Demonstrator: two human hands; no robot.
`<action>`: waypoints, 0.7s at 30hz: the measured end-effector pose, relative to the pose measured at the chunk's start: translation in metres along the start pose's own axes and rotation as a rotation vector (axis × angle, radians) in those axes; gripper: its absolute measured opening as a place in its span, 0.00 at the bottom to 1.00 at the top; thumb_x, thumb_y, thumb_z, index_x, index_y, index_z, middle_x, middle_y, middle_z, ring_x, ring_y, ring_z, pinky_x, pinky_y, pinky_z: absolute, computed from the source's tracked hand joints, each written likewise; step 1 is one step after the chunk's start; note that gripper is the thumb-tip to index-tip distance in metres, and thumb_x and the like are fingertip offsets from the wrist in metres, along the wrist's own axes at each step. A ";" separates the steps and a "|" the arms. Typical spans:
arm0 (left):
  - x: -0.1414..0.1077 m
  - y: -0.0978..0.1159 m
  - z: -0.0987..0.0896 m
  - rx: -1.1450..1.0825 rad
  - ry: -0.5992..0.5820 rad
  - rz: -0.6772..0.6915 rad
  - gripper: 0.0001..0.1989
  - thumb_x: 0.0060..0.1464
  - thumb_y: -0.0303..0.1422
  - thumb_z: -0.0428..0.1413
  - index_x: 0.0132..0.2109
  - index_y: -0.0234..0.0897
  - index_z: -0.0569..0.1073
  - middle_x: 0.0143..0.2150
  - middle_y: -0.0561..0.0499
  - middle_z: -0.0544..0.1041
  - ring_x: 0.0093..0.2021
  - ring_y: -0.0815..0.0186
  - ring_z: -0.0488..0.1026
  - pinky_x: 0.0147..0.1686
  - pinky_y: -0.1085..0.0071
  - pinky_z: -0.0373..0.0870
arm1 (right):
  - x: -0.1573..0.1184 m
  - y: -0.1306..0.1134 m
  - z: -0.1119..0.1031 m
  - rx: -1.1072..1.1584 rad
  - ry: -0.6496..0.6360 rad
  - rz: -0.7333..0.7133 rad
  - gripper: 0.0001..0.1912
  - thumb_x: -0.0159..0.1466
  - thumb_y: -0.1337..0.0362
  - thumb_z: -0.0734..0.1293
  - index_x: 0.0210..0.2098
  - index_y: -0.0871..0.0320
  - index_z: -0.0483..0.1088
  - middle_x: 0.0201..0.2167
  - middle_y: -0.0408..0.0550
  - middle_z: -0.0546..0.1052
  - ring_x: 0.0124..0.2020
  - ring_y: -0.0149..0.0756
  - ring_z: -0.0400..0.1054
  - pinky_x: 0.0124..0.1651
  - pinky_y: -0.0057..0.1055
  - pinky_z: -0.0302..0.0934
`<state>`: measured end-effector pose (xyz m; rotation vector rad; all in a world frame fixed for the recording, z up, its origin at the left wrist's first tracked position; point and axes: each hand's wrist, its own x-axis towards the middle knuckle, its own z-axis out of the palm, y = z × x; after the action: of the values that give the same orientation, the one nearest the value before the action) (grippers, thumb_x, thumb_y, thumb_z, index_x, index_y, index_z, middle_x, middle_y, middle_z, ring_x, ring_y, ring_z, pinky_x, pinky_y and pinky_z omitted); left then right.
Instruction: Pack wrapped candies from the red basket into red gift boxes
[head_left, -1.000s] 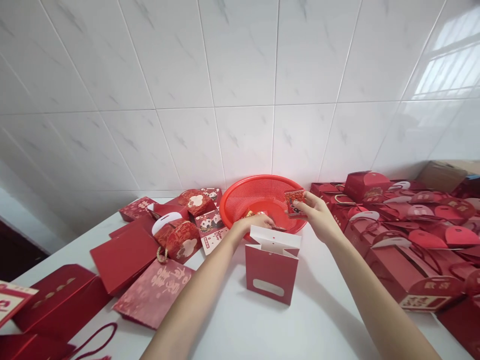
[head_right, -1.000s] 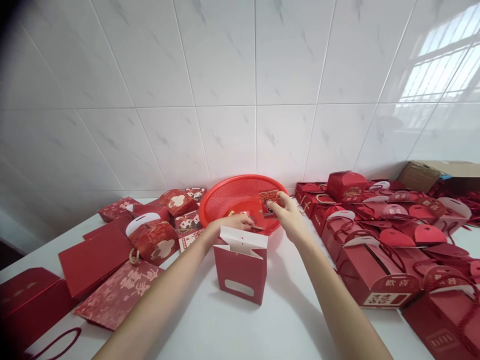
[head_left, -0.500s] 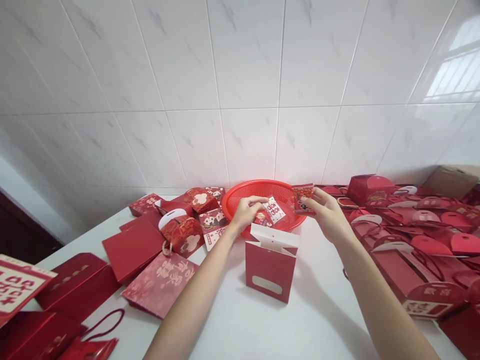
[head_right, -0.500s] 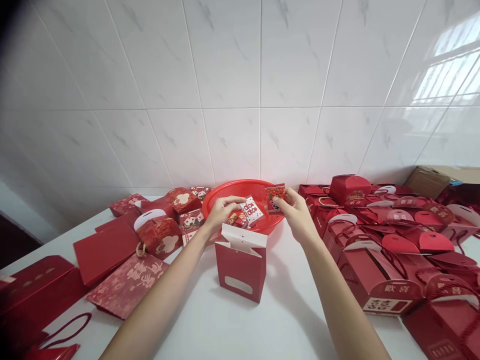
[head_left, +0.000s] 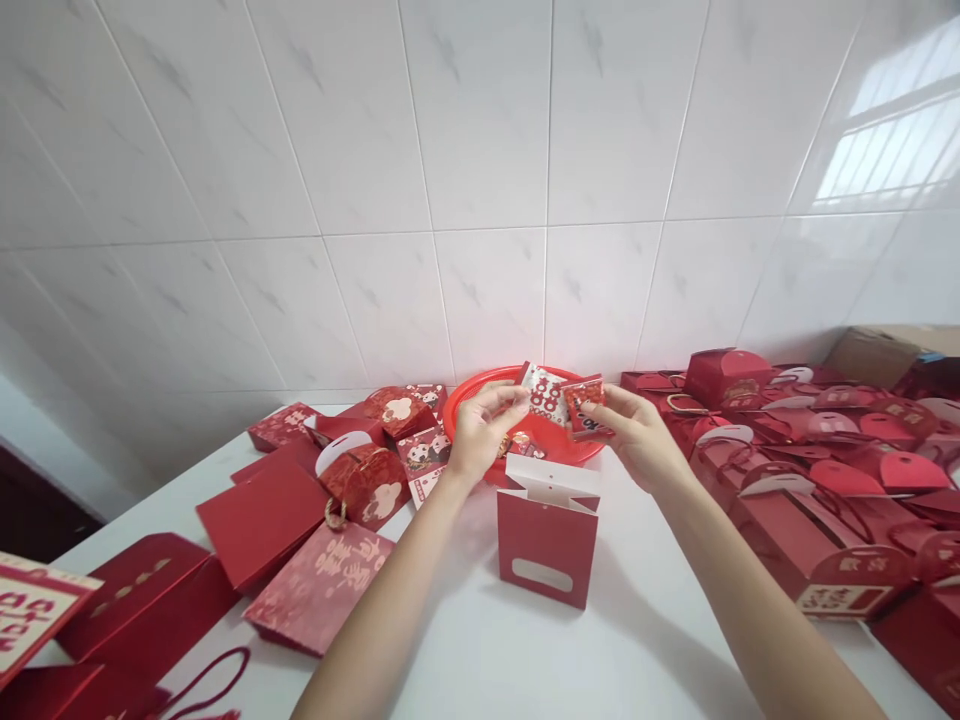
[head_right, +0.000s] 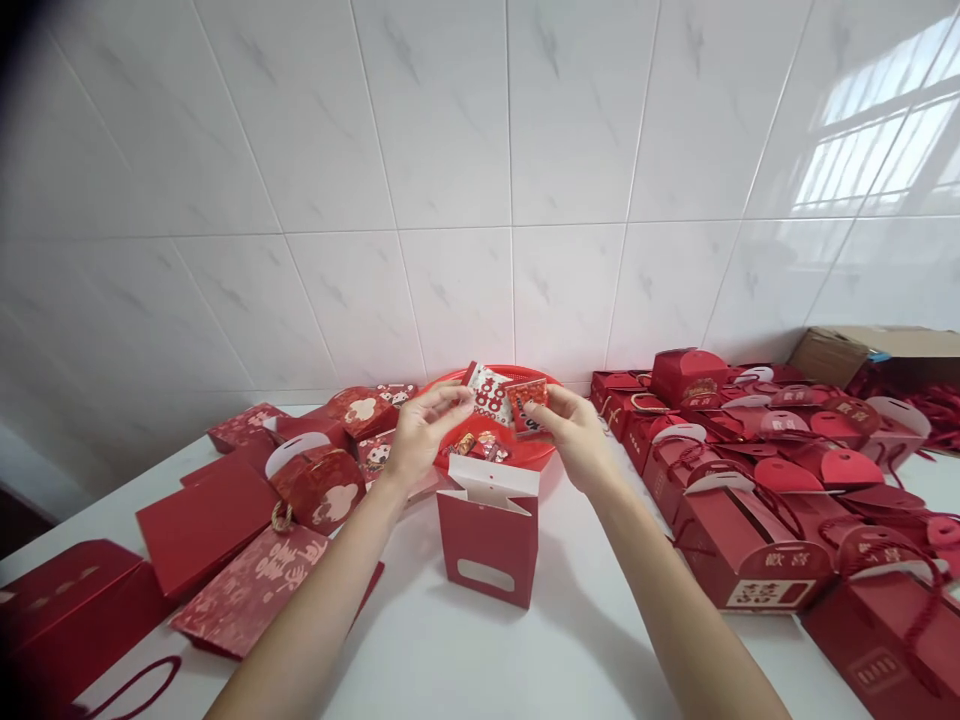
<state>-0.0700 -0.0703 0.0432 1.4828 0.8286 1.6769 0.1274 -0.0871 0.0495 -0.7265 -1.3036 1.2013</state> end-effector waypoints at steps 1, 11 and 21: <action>-0.002 0.007 -0.004 0.014 -0.023 0.003 0.07 0.45 0.33 0.67 0.34 0.38 0.83 0.43 0.46 0.79 0.46 0.59 0.76 0.50 0.64 0.72 | -0.002 -0.004 -0.001 -0.029 0.017 -0.035 0.17 0.55 0.55 0.75 0.41 0.56 0.78 0.40 0.48 0.81 0.36 0.39 0.74 0.40 0.37 0.72; -0.041 0.041 -0.034 0.527 -0.557 -0.094 0.10 0.59 0.40 0.60 0.41 0.43 0.83 0.54 0.46 0.75 0.54 0.57 0.73 0.55 0.62 0.70 | -0.047 -0.066 -0.005 -0.895 0.021 -0.398 0.05 0.64 0.64 0.66 0.37 0.55 0.74 0.31 0.44 0.78 0.31 0.35 0.71 0.32 0.29 0.64; -0.035 0.027 -0.032 0.461 -0.683 -0.141 0.11 0.61 0.41 0.59 0.47 0.45 0.82 0.49 0.49 0.77 0.51 0.59 0.73 0.51 0.64 0.70 | -0.060 -0.063 0.003 -1.306 -0.223 -0.475 0.08 0.69 0.67 0.59 0.40 0.56 0.71 0.33 0.45 0.77 0.30 0.33 0.69 0.32 0.28 0.60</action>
<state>-0.1022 -0.1137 0.0438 2.0760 0.9246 0.7937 0.1486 -0.1620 0.0894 -1.0783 -2.2718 -0.0973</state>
